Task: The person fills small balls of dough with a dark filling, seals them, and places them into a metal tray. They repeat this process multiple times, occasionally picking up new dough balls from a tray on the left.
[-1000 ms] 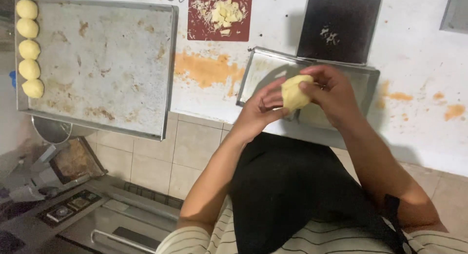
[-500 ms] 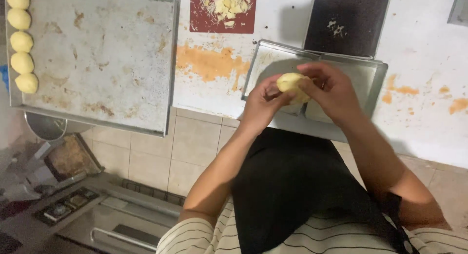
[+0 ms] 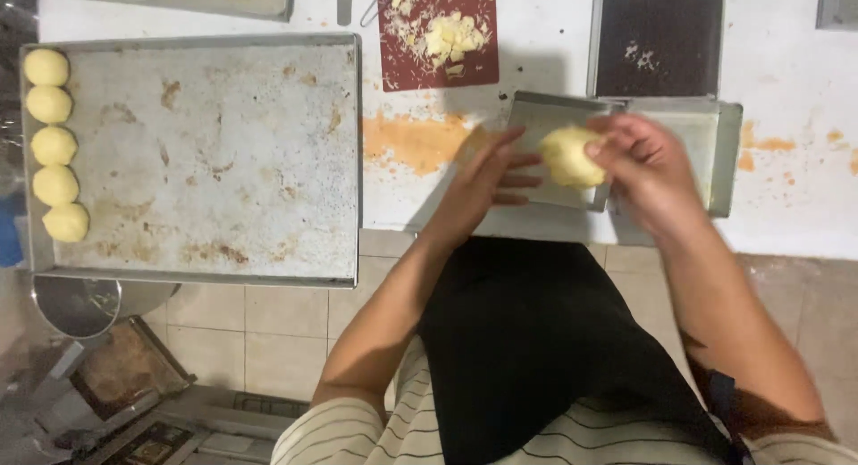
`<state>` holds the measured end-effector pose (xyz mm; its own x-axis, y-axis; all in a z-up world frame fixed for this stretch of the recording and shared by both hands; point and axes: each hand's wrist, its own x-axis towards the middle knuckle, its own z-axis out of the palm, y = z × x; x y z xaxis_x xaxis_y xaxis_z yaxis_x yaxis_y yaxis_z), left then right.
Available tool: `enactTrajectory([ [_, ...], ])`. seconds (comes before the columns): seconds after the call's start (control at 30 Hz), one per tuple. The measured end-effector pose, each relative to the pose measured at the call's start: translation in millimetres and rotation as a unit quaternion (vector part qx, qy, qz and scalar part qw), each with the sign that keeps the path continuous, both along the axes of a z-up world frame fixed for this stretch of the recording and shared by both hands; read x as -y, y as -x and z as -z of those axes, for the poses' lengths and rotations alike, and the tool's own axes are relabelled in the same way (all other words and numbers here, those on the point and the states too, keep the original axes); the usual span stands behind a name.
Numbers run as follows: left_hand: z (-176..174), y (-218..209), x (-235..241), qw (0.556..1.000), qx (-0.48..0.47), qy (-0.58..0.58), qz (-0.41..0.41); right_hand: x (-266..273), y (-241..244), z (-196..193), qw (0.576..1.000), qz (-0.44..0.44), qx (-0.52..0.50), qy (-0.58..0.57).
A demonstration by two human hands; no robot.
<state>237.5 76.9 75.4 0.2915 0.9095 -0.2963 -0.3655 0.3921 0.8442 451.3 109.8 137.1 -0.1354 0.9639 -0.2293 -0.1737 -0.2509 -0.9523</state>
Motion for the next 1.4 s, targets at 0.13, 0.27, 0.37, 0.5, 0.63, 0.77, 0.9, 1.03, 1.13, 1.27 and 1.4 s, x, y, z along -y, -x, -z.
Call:
enactTrajectory([
  [0.13, 4, -3, -28, 0.916, -0.359, -0.175, 0.030, -8, -6, -32, 0.991, -0.116, 0.064, -0.009],
  [0.27, 4, -9, -25, 0.899, -0.366, -0.202, 0.128, -1, 30, -58, 0.952, -0.176, 0.235, -0.089],
  [0.37, 22, -13, -13, 0.913, -0.329, -0.203, 0.129, 0, 48, -68, 0.842, -0.262, 0.436, -0.182],
  [0.5, 39, -20, -7, 0.931, -0.270, -0.218, 0.109, -3, 61, -99, 0.770, -0.365, 0.498, -0.166],
  [0.63, 32, -27, 2, 0.943, -0.227, -0.228, 0.091, -4, 48, -118, 0.797, -0.352, 0.491, 0.010],
  [0.77, 29, -37, 8, 0.944, -0.272, -0.180, 0.056, 16, 25, -90, 0.776, -0.298, 0.461, -0.311],
  [0.9, 57, -51, 11, 0.916, -0.316, -0.238, 0.067, 35, 17, -73, 0.683, -0.279, 0.496, -0.459],
  [1.03, 78, -67, 27, 0.920, -0.336, -0.193, 0.055, 52, -5, -39, 0.619, -0.289, 0.535, -0.497],
  [1.13, 89, -75, 36, 0.919, -0.363, -0.152, 0.033, 50, -16, -45, 0.582, -0.315, 0.532, -0.528],
  [1.27, 103, -82, 43, 0.917, -0.385, -0.104, 0.014, 22, -68, -31, 0.721, -0.309, 0.447, -0.430],
  [1.4, 117, -81, 45, 0.915, -0.397, -0.071, -0.006, -92, -169, 33, 0.773, -0.169, 0.493, -0.361],
])
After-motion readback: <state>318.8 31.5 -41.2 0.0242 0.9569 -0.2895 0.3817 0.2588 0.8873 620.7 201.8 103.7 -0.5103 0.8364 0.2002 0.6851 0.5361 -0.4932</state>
